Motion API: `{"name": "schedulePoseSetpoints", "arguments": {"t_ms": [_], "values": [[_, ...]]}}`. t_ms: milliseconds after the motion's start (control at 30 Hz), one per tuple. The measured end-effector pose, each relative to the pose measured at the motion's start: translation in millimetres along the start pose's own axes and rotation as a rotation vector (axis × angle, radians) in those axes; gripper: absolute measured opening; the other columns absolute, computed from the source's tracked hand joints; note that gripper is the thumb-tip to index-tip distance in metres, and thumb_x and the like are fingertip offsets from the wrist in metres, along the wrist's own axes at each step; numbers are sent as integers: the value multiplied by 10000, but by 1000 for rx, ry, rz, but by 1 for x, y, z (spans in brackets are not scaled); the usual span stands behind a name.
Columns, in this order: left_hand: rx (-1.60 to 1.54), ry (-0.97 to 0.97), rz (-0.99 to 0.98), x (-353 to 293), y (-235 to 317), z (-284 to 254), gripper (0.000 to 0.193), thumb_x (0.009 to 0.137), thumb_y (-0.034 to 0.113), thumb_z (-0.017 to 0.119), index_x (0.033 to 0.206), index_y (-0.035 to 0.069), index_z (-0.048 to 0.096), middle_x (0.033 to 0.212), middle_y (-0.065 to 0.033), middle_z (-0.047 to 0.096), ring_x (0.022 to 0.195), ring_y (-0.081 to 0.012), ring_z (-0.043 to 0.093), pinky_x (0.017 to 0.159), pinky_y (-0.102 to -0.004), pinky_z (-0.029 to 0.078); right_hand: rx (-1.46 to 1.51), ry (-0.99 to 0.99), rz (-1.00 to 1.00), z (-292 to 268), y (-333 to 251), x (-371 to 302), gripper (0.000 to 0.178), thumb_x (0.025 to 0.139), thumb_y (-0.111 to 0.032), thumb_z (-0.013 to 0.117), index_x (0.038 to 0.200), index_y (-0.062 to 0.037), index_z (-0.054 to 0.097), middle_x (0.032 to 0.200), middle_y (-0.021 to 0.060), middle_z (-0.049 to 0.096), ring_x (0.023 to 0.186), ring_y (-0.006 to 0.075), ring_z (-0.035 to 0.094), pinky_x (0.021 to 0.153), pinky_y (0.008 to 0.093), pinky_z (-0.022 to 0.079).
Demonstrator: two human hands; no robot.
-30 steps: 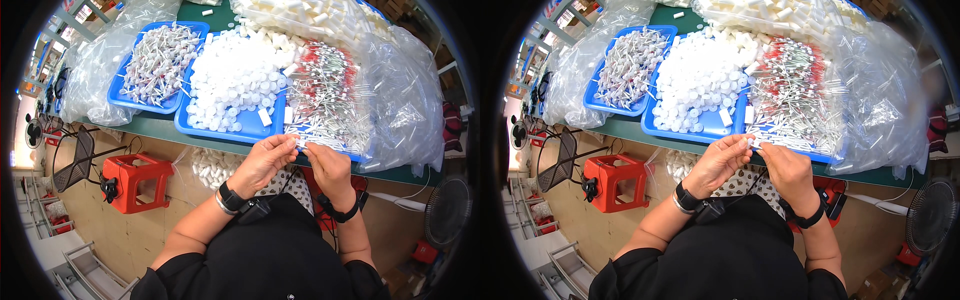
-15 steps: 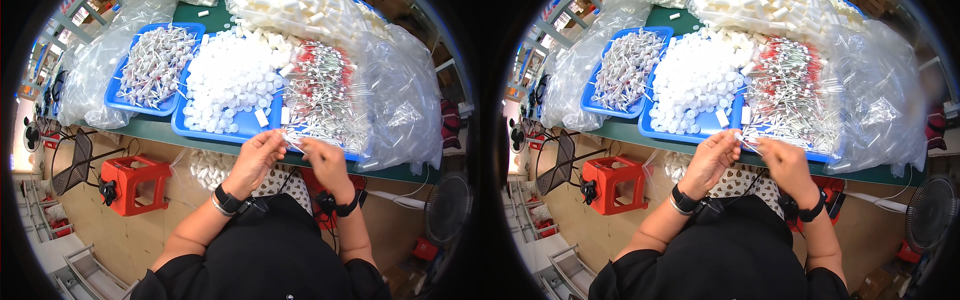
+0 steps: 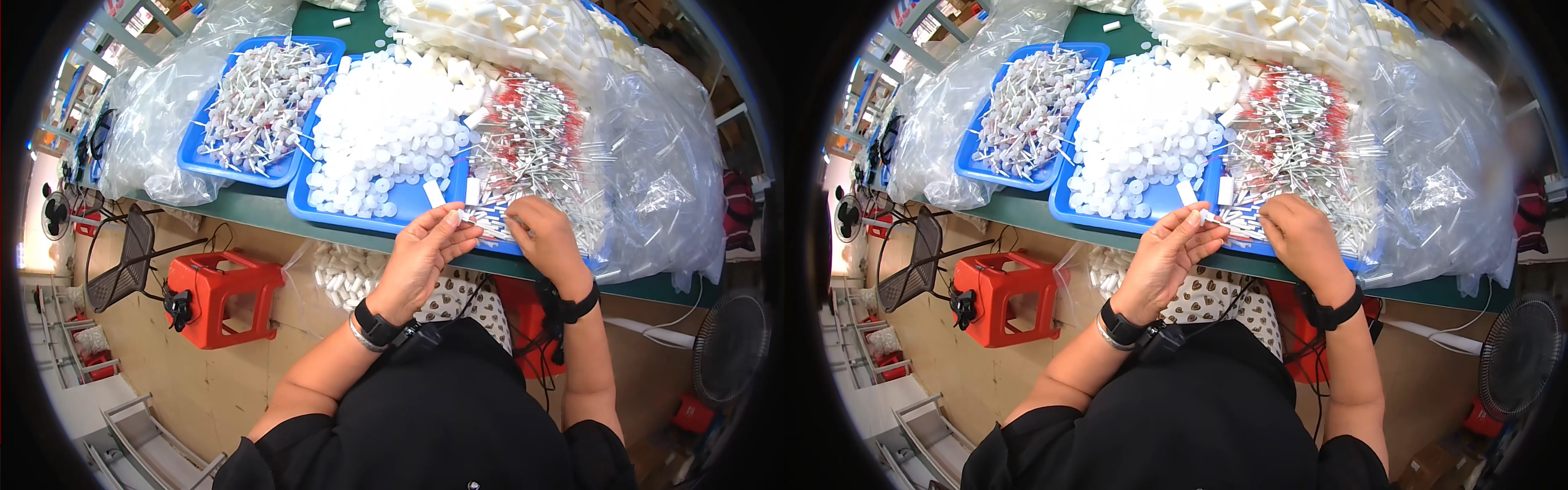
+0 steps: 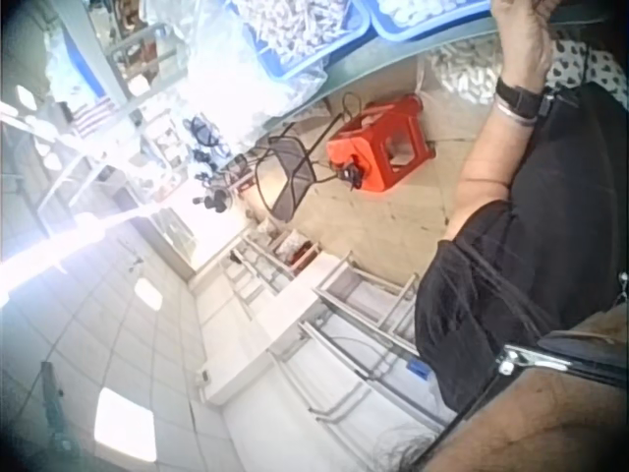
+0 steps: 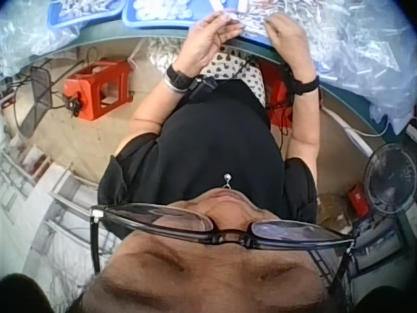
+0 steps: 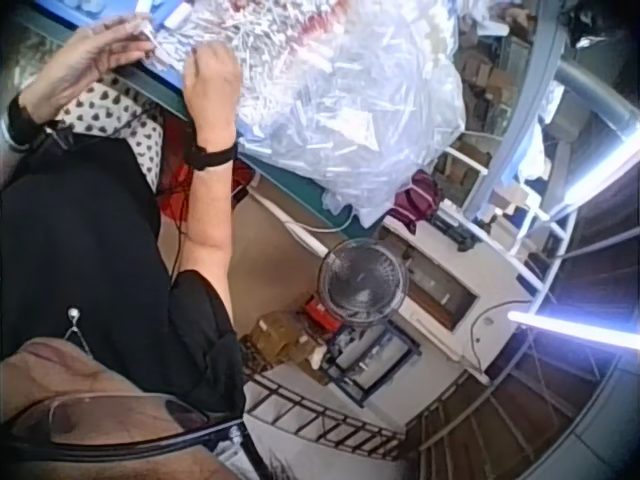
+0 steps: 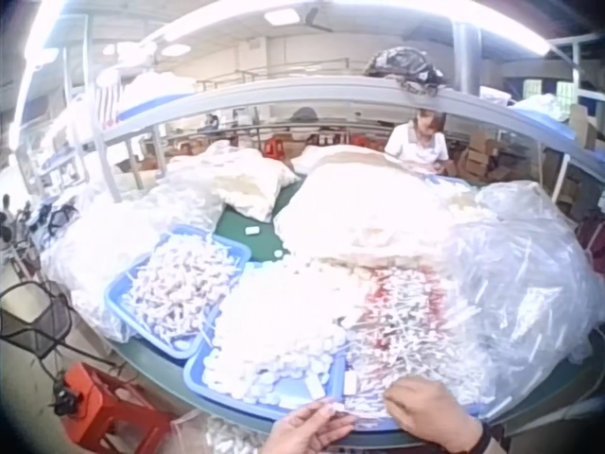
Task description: The person sits at a workbench and repeatedly picks up small white plastic caps and thin metal rods from blue trays. They insert the metal rods into the caps by hand and place the assembled units into a separate tray. The process is repetitive and involves handling small parts one at a time.
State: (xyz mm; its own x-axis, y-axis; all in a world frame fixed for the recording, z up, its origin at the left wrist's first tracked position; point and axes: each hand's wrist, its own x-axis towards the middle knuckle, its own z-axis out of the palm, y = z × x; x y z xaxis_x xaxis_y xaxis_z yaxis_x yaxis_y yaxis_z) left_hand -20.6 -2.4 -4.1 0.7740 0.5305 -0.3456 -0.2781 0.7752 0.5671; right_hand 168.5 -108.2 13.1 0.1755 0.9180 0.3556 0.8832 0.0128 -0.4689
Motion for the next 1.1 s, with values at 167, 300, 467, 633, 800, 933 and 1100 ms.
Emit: {"name": "schedulePoseSetpoints", "arguments": {"t_ms": [167, 300, 467, 633, 800, 933, 1100], "values": [[-14, 26, 58, 0, 7, 2, 291, 966, 166, 571, 1201, -4, 548, 1031, -131, 641, 1020, -228, 647, 895, -311, 542, 206, 10, 184, -6, -24, -5, 81, 815, -34, 679, 878, -5, 636, 805, 101, 661, 570, 194, 597, 529, 303, 470], [-22, 21, 50, 2, 3, 3, 282, 963, 161, 576, 1192, -2, 553, 1024, -132, 645, 1011, -232, 651, 895, -312, 543, 208, 31, 158, -7, -27, -8, 92, 810, -35, 687, 884, -10, 639, 796, 89, 660, 542, 184, 586, 514, 295, 460], [-28, 31, 60, 2, 0, 0, 270, 962, 156, 577, 1180, -1, 560, 1019, -136, 649, 1007, -231, 652, 894, -311, 543, 174, 49, 150, -7, -30, -9, 87, 808, -37, 690, 876, -17, 640, 782, 85, 654, 547, 196, 588, 516, 304, 459], [0, 41, 75, 2, 0, 1, 270, 964, 152, 572, 1186, -3, 558, 1032, -144, 647, 1008, -231, 653, 893, -309, 542, 152, 55, 124, -7, -31, -9, 89, 807, -32, 689, 876, -13, 636, 776, 89, 646, 555, 205, 592, 526, 317, 459], [78, -9, 36, -1, -8, 5, 349, 969, 159, 567, 1269, -13, 521, 1125, -153, 635, 1048, -215, 630, 927, -304, 516, 287, 103, 81, 8, -32, -9, 62, 884, -66, 635, 902, -6, 631, 741, 83, 640, 543, 163, 588, 506, 285, 448], [221, -77, 65, -4, -9, 4, 394, 972, 163, 563, 1315, -22, 503, 1230, -129, 608, 1096, -169, 590, 968, -296, 482, 927, -224, 669, -1, -38, -5, 162, 975, -150, 544, 950, -8, 619, 707, 44, 633, 553, 80, 580, 499, 216, 448], [407, -24, 171, -4, 9, -3, 361, 962, 147, 581, 1288, -3, 544, 1214, -103, 619, 1079, -158, 596, 949, -284, 480, 801, -194, 569, 5, -49, -3, 211, 998, -163, 501, 1052, 9, 611, 744, 57, 659, 599, 80, 609, 546, 220, 490]]}}
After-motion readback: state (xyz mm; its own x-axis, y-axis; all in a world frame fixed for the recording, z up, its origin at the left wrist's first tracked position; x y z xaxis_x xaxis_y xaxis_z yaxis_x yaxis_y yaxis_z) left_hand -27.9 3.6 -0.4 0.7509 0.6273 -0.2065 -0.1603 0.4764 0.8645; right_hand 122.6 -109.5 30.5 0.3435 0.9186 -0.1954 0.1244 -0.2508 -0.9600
